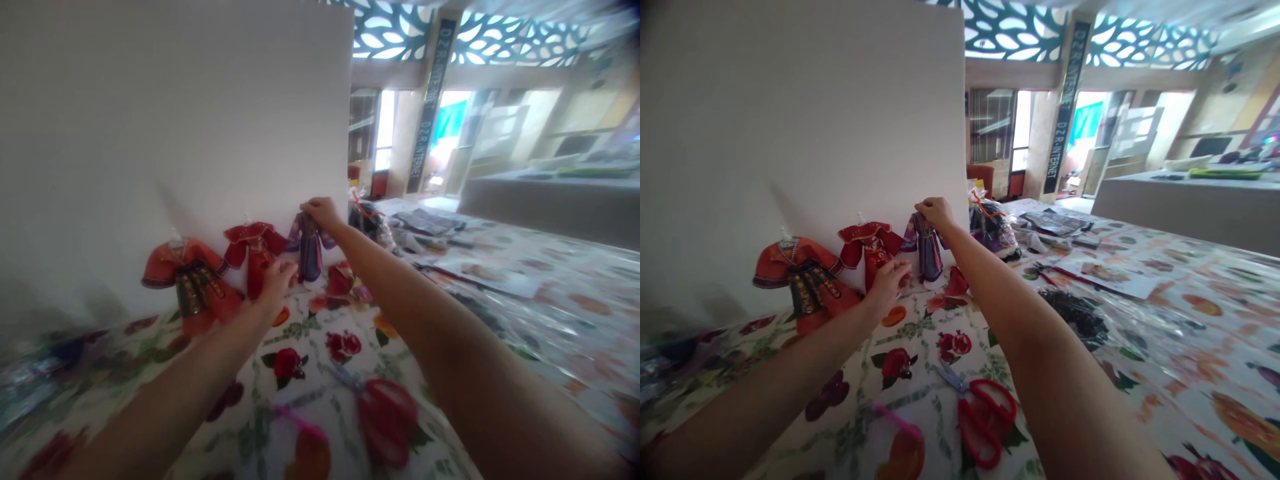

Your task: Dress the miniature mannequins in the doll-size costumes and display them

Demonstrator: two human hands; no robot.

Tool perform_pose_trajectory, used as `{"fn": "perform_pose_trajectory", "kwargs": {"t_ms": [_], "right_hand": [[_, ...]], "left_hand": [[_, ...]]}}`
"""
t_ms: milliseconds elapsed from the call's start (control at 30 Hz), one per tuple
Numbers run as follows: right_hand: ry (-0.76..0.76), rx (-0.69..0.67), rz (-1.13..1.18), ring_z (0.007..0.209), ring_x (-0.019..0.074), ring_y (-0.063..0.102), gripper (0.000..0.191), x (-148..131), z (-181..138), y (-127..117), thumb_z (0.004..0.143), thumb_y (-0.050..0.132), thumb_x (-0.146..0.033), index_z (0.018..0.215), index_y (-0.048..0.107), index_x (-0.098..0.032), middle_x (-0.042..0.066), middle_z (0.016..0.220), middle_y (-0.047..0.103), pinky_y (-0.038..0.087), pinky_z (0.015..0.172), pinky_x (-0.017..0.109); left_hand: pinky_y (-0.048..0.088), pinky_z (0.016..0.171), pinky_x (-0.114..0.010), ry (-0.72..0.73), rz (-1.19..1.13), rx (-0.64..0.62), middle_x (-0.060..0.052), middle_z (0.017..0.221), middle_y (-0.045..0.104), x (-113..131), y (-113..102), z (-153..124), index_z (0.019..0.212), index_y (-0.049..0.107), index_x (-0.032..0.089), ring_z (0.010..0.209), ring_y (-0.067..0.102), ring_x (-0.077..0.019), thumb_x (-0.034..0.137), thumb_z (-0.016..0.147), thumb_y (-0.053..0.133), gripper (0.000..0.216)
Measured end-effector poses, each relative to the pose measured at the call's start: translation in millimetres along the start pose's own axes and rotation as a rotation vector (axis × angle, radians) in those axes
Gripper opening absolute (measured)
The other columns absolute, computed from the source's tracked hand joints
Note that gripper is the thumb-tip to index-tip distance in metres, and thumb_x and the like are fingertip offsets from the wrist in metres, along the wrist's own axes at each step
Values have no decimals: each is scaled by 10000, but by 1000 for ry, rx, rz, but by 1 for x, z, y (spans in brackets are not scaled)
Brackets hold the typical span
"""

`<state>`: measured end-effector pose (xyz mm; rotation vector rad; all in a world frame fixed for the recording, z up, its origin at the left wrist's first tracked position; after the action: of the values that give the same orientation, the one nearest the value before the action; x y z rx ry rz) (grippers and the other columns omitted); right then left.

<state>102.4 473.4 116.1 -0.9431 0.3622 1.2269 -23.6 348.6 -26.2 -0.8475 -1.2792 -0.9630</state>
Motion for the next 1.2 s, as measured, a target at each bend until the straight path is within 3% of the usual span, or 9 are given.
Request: {"fn": "perform_pose_trajectory", "kwargs": {"t_ms": [233,467,567,800,933,1067,1200], "right_hand": [[7,8,21,587,119,406,312,8,-1,-2,806,577,-380,573,551,-173,-39,535,409,272,559,266],[-7,30,42,584,111,380,334,13,-1,-4,828,574,-376,564,512,-180,-47,537,371,252,557,265],[-8,34,48,583,111,377,332,15,-1,-6,831,575,-363,563,502,-183,-50,533,360,246,555,267],[-8,30,53,589,115,385,324,17,-1,-8,835,581,-349,567,503,-184,-52,539,364,250,561,270],[-2,25,42,599,115,389,328,15,-2,-8,849,581,-334,568,505,-181,-52,548,375,263,577,269],[8,11,37,635,127,455,353,15,-1,-17,889,583,-396,615,555,-175,-38,585,468,320,619,266],[68,80,31,773,164,563,396,33,-4,-39,979,486,-446,737,620,-162,10,739,602,415,749,286]], "left_hand": [[591,775,-362,-55,-426,90,-84,1136,647,-1,35,12,1202,605,147,922,659,-186,323,961,618,299],[570,665,-290,-150,-665,123,-55,1001,654,-1,42,23,1116,621,134,779,638,-139,358,968,606,269],[563,645,-278,-171,-715,130,-47,969,655,2,41,24,1089,627,131,749,631,-130,360,967,609,261],[588,788,-370,-203,-761,239,-89,1147,645,-2,38,33,1198,607,148,935,657,-191,345,964,610,305],[589,788,-372,-217,-781,259,-90,1148,646,-2,39,35,1203,606,150,935,658,-191,358,965,608,315],[589,764,-356,-237,-805,236,-85,1118,652,0,41,33,1189,609,147,902,659,-181,371,973,594,311],[589,779,-368,-258,-815,194,-88,1133,649,1,41,28,1197,606,144,923,660,-189,364,969,601,317]]}}
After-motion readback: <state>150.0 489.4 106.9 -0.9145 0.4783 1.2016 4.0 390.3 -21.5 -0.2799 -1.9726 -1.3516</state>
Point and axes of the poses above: each hand's wrist, its own z-axis towards the middle knuckle, its own y-axis out of the palm, x = y × z, the point moved 5 cm from there along z, towards the middle knuckle
